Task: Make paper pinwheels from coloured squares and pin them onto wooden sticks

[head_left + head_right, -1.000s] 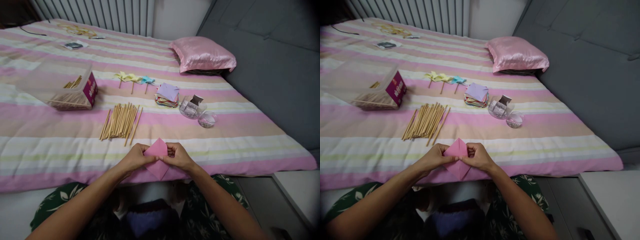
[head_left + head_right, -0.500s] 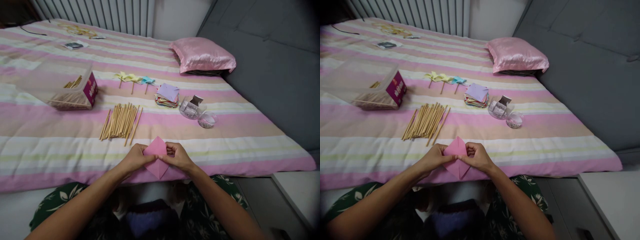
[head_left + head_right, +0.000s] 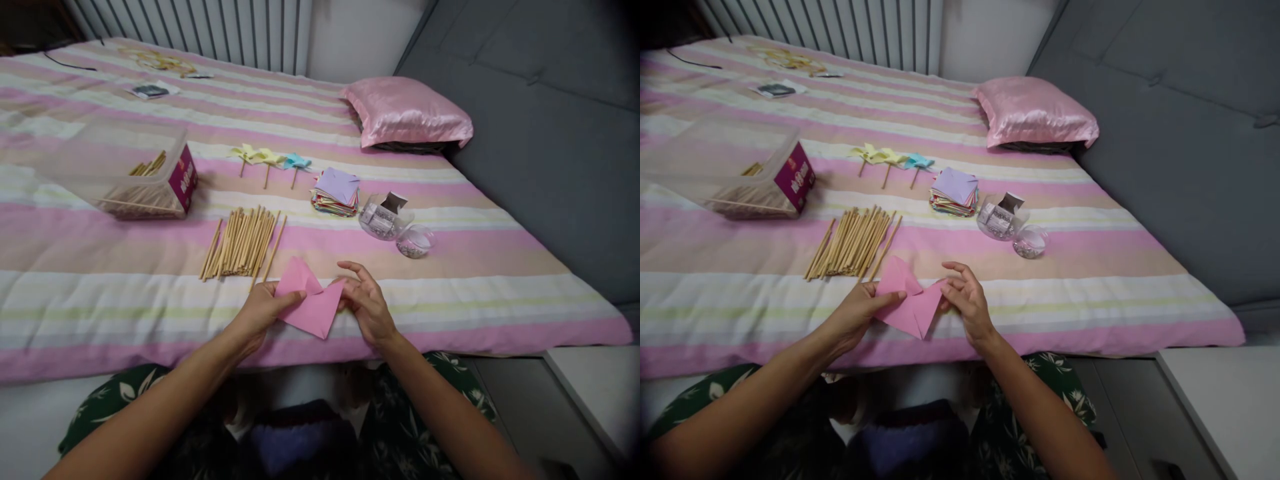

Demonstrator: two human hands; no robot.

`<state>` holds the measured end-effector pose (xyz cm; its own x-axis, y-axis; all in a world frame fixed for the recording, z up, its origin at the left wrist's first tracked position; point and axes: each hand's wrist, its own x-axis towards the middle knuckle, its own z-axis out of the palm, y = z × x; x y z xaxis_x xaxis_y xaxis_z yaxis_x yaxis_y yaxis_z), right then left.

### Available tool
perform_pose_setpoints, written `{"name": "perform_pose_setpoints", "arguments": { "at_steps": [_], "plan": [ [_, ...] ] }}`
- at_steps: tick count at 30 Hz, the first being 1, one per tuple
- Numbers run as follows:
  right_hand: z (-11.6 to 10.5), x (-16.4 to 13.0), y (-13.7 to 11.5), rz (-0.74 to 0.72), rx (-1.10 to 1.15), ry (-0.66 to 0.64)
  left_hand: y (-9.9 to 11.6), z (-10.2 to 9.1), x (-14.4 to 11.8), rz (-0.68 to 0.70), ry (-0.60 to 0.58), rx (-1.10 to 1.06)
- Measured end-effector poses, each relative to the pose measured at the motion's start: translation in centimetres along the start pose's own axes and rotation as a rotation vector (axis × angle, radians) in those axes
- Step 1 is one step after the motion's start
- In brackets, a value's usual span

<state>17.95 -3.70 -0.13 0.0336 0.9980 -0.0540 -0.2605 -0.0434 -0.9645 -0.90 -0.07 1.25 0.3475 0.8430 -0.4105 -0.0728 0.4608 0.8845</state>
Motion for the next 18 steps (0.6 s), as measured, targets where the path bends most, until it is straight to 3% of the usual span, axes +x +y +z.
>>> {"name": "perform_pose_setpoints", "arguments": {
  "at_steps": [5, 12, 18],
  "plan": [
    [-0.19, 0.05, 0.56, -0.058, 0.013, 0.046, 0.45, -0.09, -0.06, 0.016, -0.007, -0.087],
    [-0.61, -0.22, 0.74, -0.112, -0.151, -0.133, 0.91, 0.04, -0.17, -0.032, 0.037, -0.143],
    [-0.11, -0.39, 0.69, -0.221, -0.401, -0.168, 0.90, -0.05, -0.20, -0.028, 0.002, -0.172]
  ]
}}
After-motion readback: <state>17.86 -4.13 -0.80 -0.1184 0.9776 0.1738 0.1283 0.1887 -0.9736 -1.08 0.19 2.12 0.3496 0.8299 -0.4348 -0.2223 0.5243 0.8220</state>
